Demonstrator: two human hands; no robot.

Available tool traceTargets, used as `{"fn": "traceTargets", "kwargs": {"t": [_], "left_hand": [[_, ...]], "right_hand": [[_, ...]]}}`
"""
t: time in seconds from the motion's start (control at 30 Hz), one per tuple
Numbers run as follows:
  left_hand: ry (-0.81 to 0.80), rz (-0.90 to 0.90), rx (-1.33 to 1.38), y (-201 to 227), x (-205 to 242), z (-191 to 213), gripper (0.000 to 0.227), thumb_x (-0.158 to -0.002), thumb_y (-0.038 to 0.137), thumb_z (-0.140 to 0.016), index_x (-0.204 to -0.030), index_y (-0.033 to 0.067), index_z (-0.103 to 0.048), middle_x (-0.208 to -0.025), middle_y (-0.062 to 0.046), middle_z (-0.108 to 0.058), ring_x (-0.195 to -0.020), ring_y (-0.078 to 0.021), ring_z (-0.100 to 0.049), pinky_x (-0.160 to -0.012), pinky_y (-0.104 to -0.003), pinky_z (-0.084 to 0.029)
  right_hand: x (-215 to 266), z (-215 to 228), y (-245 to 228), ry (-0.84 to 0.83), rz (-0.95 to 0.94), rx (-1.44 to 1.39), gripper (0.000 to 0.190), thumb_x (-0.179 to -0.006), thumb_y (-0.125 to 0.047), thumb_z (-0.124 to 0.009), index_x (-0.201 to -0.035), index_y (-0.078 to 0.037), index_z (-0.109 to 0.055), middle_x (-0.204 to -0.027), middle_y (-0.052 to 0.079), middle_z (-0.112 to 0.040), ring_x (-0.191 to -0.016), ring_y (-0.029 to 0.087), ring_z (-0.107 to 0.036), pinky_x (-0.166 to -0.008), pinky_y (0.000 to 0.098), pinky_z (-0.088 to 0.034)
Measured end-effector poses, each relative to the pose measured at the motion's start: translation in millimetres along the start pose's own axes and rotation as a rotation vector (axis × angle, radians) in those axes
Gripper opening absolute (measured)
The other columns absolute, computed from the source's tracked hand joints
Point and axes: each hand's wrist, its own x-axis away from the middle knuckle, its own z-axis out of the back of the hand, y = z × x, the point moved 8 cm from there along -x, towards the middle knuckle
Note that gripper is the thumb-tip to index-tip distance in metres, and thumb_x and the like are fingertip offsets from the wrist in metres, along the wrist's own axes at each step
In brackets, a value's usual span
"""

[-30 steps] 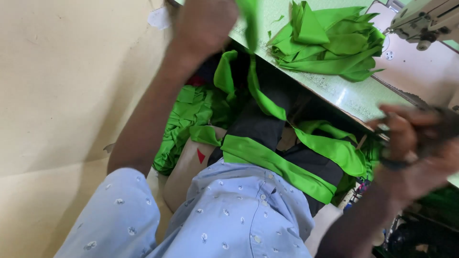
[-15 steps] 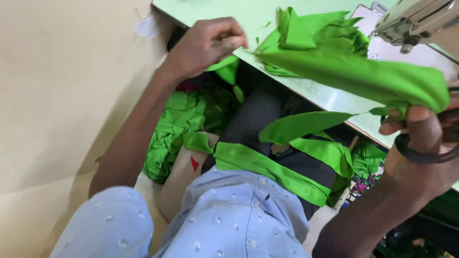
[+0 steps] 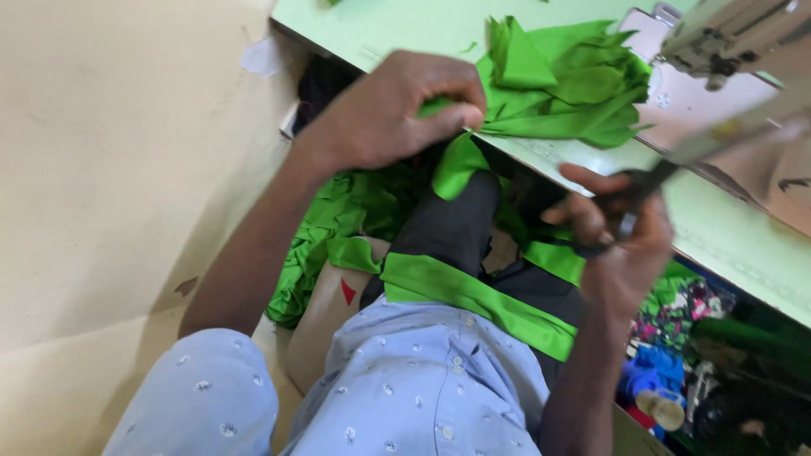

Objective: Trimming and folding green fabric strips at a sewing machine station.

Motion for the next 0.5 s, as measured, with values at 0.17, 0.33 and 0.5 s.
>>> {"fn": "traceTargets", "kwargs": {"t": [0.17,0.33,0.5], "left_hand": [[-0.02,-0.144,0.097,26,-14,-41,0.029,-0.11,0.024,-0.052,-0.105,-0.0007,-0.066,-0.095,-0.012,-0.065,-0.086,-0.0254,-0.064,-0.072,-0.037,-0.046],[0.064,0.13,0.154,-8,4,-47,0.016,-0.102,0.019,-0.061,-0.114,0.0104,-0.055,-0.105,-0.006,-0.06,-0.095,-0.0198,-0.058,-0.083,-0.034,-0.049],[0.135,0.074,0.698,-28,18,-111,0.02,-0.105,0.013,-0.057,-0.124,0.009,-0.054,-0.123,-0.007,-0.054,-0.119,-0.0203,-0.056,-0.11,-0.032,-0.051]], "right_hand": [[-13,-49,3,-0.116,-0.021,-0.19,0.021,-0.098,-0.005,-0.07,-0.113,-0.005,-0.055,-0.1,0.009,-0.068,-0.073,0.018,-0.074,-0.067,0.0242,-0.058],[-16,-59,-4,-0.177,-0.087,-0.293,0.018,-0.095,-0.008,-0.071,-0.1,-0.005,-0.054,-0.086,0.011,-0.069,-0.068,0.018,-0.071,-0.066,0.0247,-0.061],[-19,-53,-11,-0.201,-0.055,-0.34,0.015,-0.096,-0.008,-0.068,-0.102,-0.005,-0.054,-0.084,0.014,-0.069,-0.064,0.018,-0.068,-0.062,0.0256,-0.059]]}}
